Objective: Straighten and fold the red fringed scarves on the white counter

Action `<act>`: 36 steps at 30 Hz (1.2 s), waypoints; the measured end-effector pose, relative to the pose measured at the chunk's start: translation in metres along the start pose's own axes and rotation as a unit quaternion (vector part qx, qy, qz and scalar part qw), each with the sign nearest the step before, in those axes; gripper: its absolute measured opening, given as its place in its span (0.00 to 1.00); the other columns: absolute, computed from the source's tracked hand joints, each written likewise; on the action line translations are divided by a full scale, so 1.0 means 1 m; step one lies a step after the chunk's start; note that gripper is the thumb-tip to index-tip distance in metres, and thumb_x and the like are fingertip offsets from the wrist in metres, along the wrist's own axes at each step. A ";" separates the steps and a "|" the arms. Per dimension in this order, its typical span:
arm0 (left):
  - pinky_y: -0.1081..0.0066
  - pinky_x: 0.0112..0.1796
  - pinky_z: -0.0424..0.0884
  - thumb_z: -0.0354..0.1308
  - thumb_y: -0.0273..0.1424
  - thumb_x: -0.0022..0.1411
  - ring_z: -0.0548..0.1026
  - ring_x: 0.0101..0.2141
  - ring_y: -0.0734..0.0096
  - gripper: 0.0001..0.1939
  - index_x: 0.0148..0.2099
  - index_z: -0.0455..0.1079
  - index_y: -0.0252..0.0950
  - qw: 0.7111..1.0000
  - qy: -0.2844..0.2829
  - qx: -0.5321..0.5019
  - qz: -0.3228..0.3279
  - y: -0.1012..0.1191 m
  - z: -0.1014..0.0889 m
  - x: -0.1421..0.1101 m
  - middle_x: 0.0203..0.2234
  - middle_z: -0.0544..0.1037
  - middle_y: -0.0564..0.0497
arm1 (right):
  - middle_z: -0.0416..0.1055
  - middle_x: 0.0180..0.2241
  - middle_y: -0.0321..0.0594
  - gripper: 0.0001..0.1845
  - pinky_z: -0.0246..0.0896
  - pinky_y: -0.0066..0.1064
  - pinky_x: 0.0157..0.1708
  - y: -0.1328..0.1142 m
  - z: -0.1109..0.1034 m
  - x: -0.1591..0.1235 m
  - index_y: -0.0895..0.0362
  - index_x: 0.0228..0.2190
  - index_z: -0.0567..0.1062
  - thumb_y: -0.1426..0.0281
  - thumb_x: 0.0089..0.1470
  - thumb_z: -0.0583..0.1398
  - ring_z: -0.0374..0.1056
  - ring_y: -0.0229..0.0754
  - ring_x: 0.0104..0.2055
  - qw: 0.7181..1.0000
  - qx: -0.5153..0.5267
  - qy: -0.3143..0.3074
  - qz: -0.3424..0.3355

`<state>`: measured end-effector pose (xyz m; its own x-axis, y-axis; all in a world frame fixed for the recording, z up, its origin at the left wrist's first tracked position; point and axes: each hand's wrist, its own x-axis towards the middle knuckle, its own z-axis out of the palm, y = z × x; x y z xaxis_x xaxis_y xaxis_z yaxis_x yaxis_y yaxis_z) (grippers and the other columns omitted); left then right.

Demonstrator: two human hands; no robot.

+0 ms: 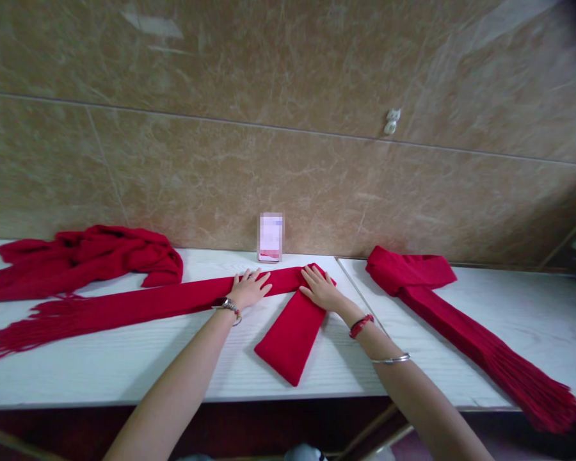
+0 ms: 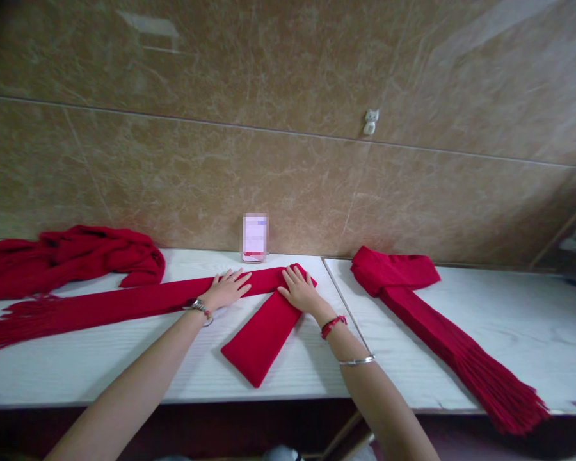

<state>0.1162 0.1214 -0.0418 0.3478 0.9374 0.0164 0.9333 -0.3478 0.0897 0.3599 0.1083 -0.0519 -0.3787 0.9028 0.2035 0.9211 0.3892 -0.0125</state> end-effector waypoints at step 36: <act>0.42 0.52 0.41 0.36 0.41 0.65 0.43 0.60 0.50 0.25 0.63 0.46 0.45 0.999 -0.011 -0.019 0.033 -0.003 -0.002 -0.005 0.62 0.45 0.49 | 0.52 0.59 0.45 0.27 0.38 0.55 0.56 -0.018 0.008 0.002 0.54 0.57 0.56 0.57 0.59 0.43 0.44 0.51 0.61 0.984 0.053 0.008 -0.170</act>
<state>0.1119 0.1179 -0.0404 0.4115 0.9114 0.0022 0.9038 -0.4084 0.1278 0.3420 0.1042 -0.0591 -0.6616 0.7139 0.2297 0.7261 0.6863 -0.0417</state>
